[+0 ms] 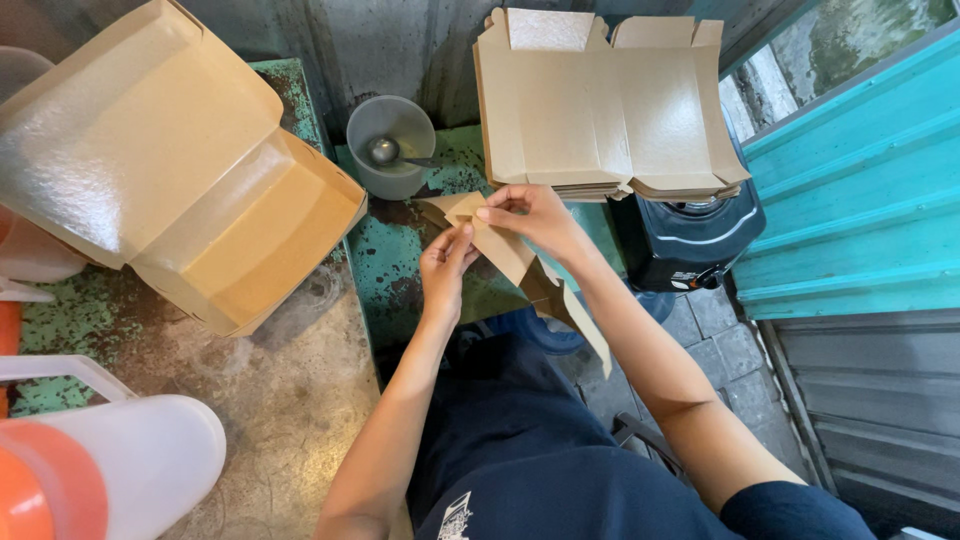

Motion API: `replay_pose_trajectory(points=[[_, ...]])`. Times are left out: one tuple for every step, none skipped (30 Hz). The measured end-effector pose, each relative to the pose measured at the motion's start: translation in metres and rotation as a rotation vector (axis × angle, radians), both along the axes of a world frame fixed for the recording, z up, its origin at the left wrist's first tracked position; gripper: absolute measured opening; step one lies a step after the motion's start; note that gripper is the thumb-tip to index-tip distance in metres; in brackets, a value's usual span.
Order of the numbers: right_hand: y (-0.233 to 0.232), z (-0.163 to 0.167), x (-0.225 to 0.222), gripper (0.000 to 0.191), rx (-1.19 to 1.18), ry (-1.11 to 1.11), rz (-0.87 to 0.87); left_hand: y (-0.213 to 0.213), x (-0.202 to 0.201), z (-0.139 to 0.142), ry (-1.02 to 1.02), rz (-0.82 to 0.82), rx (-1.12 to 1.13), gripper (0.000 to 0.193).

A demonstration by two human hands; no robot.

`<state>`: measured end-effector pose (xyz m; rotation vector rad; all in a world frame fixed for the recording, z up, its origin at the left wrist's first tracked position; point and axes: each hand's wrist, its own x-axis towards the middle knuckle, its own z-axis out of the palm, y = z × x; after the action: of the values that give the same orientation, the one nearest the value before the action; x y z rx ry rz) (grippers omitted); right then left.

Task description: The person assembles flat cardboard boxes by folding the side flaps and tucking the tabs to form rectangular containers. The person repeats this process for several boxes, stacking the finished ones on the left.

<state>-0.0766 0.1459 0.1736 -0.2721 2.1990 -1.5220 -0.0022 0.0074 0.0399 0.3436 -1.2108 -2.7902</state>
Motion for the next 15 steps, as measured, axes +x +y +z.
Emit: replay_pose_trajectory(points=[[-0.001, -0.003, 0.005, 0.029, 0.106, 0.152, -0.014, 0.000, 0.000, 0.001, 0.003, -0.001, -0.006, 0.027], [-0.003, -0.006, 0.009, 0.028, 0.212, 0.303, -0.028, -0.001, 0.000, 0.001, 0.005, -0.003, -0.012, 0.027], [-0.005, -0.008, 0.012, 0.025, 0.172, 0.471, -0.026, -0.001, -0.001, 0.003, 0.009, -0.003, -0.019, 0.028], [-0.008, -0.012, 0.014, 0.022, 0.129, 0.637, -0.020, -0.002, -0.001, 0.004, 0.015, -0.007, -0.022, 0.027], [-0.010, -0.014, 0.017, 0.019, 0.086, 0.799, -0.010, -0.003, 0.000, 0.005, 0.019, -0.010, -0.025, 0.026], [-0.011, -0.017, 0.018, 0.018, 0.042, 0.741, -0.026, -0.004, 0.000, 0.006, 0.023, -0.013, -0.028, 0.025], [-0.012, -0.018, 0.018, 0.017, -0.002, 0.684, -0.042, -0.005, -0.001, 0.007, 0.039, -0.011, -0.035, 0.026], [-0.013, -0.019, 0.019, 0.016, -0.045, 0.625, -0.059, -0.005, 0.000, 0.008, 0.053, -0.011, -0.042, 0.027], [-0.014, -0.020, 0.020, 0.016, -0.046, 0.595, -0.074, -0.005, 0.000, 0.009, 0.067, -0.011, -0.049, 0.029], [-0.015, -0.021, 0.020, 0.016, -0.046, 0.566, -0.089, -0.006, 0.001, 0.009, 0.064, -0.005, -0.055, 0.028], [-0.016, -0.021, 0.021, 0.016, -0.046, 0.537, -0.106, -0.005, 0.001, 0.009, 0.061, 0.000, -0.060, 0.027], [-0.017, -0.021, 0.022, 0.016, -0.036, 0.539, -0.126, -0.005, 0.001, 0.010, 0.059, 0.004, -0.066, 0.027], [-0.019, -0.021, 0.025, 0.016, -0.027, 0.541, -0.146, -0.005, 0.001, 0.010, 0.075, 0.005, -0.061, 0.027], [-0.022, -0.020, 0.027, 0.016, -0.017, 0.543, -0.166, -0.005, 0.001, 0.010, 0.090, 0.006, -0.055, 0.028], [-0.023, -0.019, 0.029, 0.016, 0.037, 0.555, -0.196, -0.004, 0.001, 0.009, 0.105, 0.008, -0.049, 0.028]])
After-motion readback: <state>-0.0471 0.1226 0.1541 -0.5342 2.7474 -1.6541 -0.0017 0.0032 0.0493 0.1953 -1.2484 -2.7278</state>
